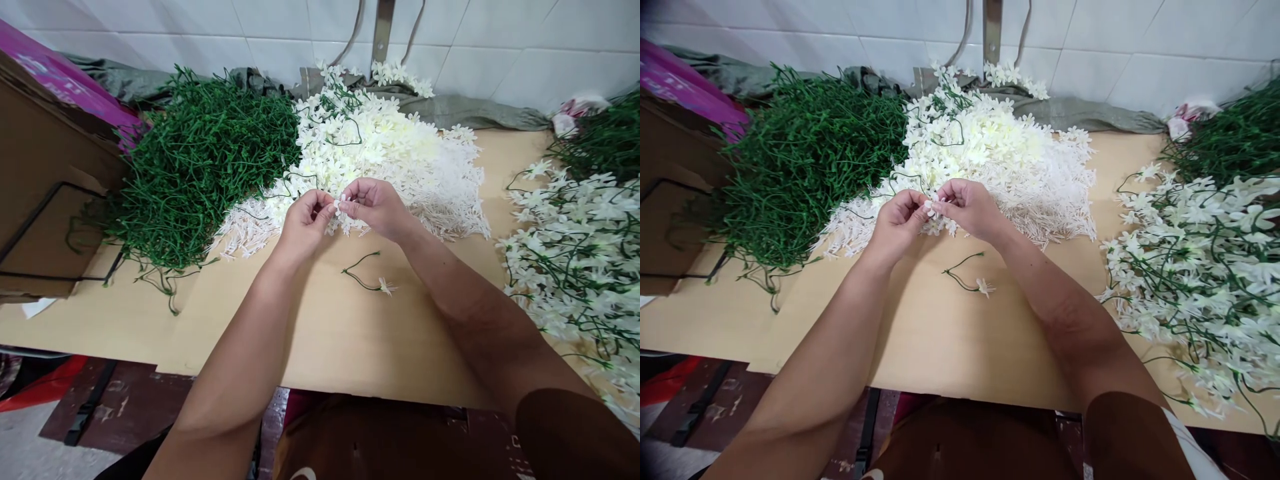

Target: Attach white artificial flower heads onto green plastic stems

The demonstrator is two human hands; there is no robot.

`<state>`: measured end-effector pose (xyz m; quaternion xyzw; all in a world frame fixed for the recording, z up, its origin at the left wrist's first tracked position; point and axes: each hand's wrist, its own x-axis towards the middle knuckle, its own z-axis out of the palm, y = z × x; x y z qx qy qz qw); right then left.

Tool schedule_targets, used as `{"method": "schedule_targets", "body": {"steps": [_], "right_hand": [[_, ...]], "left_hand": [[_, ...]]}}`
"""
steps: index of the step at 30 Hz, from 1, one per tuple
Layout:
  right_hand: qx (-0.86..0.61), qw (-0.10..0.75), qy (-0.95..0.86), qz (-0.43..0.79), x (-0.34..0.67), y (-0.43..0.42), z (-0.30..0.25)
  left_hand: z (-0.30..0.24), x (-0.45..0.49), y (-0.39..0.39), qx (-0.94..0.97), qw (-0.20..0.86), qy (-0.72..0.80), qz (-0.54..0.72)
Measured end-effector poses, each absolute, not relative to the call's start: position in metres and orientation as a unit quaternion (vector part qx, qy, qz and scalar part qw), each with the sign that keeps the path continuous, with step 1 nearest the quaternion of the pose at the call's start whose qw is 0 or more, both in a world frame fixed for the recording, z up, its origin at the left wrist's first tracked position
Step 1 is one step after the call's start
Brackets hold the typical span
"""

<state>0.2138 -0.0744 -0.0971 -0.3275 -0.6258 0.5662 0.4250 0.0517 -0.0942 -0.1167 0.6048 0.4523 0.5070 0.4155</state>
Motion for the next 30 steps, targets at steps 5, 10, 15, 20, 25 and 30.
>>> {"method": "schedule_targets", "body": {"steps": [5,10,15,20,25,30], "right_hand": [[-0.300,0.443,-0.584,0.610,0.223,-0.069,-0.098],[-0.300,0.441,-0.544,0.647,0.230,-0.068,-0.096],[-0.292,0.427,-0.544,0.661,0.232,-0.068,-0.096],[-0.299,0.418,-0.546,0.661,0.235,-0.067,-0.095],[-0.303,0.418,-0.557,0.650,0.234,-0.067,-0.095],[-0.310,0.395,-0.564,0.656,0.228,-0.069,-0.098]], "left_hand": [[-0.115,0.059,-0.104,0.668,0.358,0.485,0.437],[-0.109,0.083,-0.121,0.832,0.242,0.458,0.198],[-0.115,0.096,-0.121,0.871,0.180,0.438,0.128],[-0.122,0.077,-0.108,0.761,0.296,0.498,0.291],[-0.118,0.059,-0.095,0.579,0.456,0.459,0.496],[-0.113,0.055,-0.092,0.518,0.492,0.474,0.515]]}}
